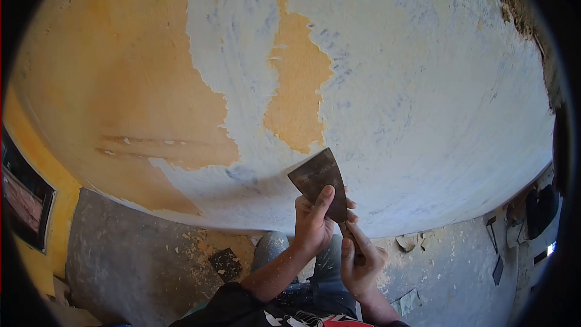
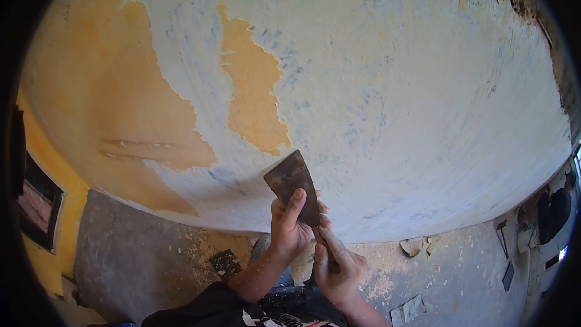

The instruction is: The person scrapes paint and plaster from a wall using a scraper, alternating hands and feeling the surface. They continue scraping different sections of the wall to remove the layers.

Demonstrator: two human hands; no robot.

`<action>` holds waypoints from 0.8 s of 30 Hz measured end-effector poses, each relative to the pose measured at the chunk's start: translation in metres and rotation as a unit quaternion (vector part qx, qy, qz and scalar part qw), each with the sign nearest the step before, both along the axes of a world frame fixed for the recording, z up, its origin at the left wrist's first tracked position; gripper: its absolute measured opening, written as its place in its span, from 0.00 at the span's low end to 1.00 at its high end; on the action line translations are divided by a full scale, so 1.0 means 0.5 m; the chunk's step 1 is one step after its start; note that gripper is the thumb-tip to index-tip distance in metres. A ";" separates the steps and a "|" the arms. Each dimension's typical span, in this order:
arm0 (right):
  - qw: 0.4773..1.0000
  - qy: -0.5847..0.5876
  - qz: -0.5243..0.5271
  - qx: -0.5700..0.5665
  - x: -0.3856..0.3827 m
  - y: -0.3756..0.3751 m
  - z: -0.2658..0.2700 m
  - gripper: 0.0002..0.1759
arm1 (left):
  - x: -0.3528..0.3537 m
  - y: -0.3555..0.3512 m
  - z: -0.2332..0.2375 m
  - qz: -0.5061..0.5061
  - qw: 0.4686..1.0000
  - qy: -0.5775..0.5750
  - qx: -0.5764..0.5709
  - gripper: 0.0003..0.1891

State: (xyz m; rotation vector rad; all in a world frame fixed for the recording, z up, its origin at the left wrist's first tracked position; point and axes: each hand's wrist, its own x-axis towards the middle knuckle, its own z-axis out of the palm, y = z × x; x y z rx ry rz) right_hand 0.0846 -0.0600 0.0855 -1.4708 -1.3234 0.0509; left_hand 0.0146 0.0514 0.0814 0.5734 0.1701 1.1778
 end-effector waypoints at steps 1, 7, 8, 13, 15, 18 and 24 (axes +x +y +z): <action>1.000 0.001 -0.002 0.003 -0.004 0.008 0.010 0.17 | 0.000 0.006 0.009 0.012 1.000 0.008 0.000 0.15; 0.999 -0.012 0.026 0.032 0.006 0.003 -0.005 0.20 | 0.004 -0.015 -0.001 0.015 1.000 -0.002 -0.020 0.15; 0.999 -0.011 0.024 0.032 0.005 0.010 0.000 0.20 | 0.006 -0.006 -0.002 0.014 1.000 0.000 -0.005 0.15; 0.998 -0.028 0.047 -0.040 -0.008 0.029 0.063 0.21 | -0.027 0.027 0.035 0.011 0.998 -0.064 0.024 0.14; 0.997 -0.043 0.053 0.030 -0.002 0.023 0.026 0.20 | -0.011 0.003 0.018 0.020 1.000 0.006 -0.020 0.15; 1.000 -0.006 0.012 0.024 -0.010 0.023 0.014 0.19 | -0.009 0.019 0.027 0.017 1.000 0.010 0.001 0.15; 0.998 -0.052 0.032 -0.004 0.000 0.014 0.024 0.19 | -0.016 0.006 0.030 -0.002 1.000 0.012 0.008 0.15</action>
